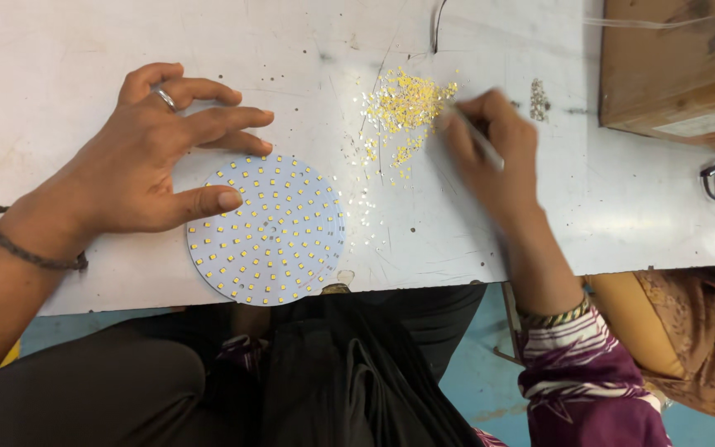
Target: The person uses tweezers to pick up small yellow LED components from a pile on the table and places them one by one onto designated spots on a circular LED board. The person rotates the board as needed to reach different areas while continuing to place LEDs until the board is fully populated.
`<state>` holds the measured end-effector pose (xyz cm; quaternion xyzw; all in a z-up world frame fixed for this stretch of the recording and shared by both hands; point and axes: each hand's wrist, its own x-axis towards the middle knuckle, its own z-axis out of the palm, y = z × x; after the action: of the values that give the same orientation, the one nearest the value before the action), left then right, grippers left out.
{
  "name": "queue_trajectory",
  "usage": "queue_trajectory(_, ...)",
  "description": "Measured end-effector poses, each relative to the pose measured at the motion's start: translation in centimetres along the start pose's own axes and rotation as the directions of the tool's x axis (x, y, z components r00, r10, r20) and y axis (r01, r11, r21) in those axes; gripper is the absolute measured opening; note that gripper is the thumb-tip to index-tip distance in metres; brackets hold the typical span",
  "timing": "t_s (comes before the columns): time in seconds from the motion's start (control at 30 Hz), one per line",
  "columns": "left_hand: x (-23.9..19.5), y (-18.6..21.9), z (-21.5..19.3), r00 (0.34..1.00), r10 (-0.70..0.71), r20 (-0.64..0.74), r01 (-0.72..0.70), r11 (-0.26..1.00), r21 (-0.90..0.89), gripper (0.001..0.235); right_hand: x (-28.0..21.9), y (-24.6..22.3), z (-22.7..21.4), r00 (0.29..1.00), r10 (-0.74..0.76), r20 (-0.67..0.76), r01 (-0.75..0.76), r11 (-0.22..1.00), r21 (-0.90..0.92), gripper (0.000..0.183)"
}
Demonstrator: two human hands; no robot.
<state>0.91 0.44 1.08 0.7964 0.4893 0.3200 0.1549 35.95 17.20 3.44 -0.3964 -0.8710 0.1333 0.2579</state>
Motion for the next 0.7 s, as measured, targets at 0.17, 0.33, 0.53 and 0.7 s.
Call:
queue_trajectory(0.17, -0.4, -0.5, 0.1, 1.0, 0.02, 0.003, -0.02, 1.0, 0.012, 0.074, -5.8, -2.5, -0.7, 0.973, -0.08, 0.217, 0.054, 0.991, 0.123, 0.016)
queue_trajectory(0.33, -0.5, -0.6, 0.1, 0.999, 0.034, -0.018, -0.033, 0.999, 0.003, 0.071, -10.2, -2.6, -1.2, 0.964, -0.041, 0.262, -0.05, 0.942, 0.333, 0.014)
queue_trajectory(0.53, -0.1, 0.2, -0.4, 1.0, 0.018, -0.012, -0.019, 0.999, -0.042, 0.07, -11.5, -3.1, -0.2, 0.987, 0.088, 0.131, -0.13, 0.921, 0.367, 0.006)
queue_trajectory(0.7, -0.1, 0.1, -0.3, 1.0, -0.021, 0.017, 0.022, 0.998, -0.053, 0.07, -11.7, -4.0, 0.5, 0.989, 0.111, 0.095, -0.137, 0.929, 0.344, 0.009)
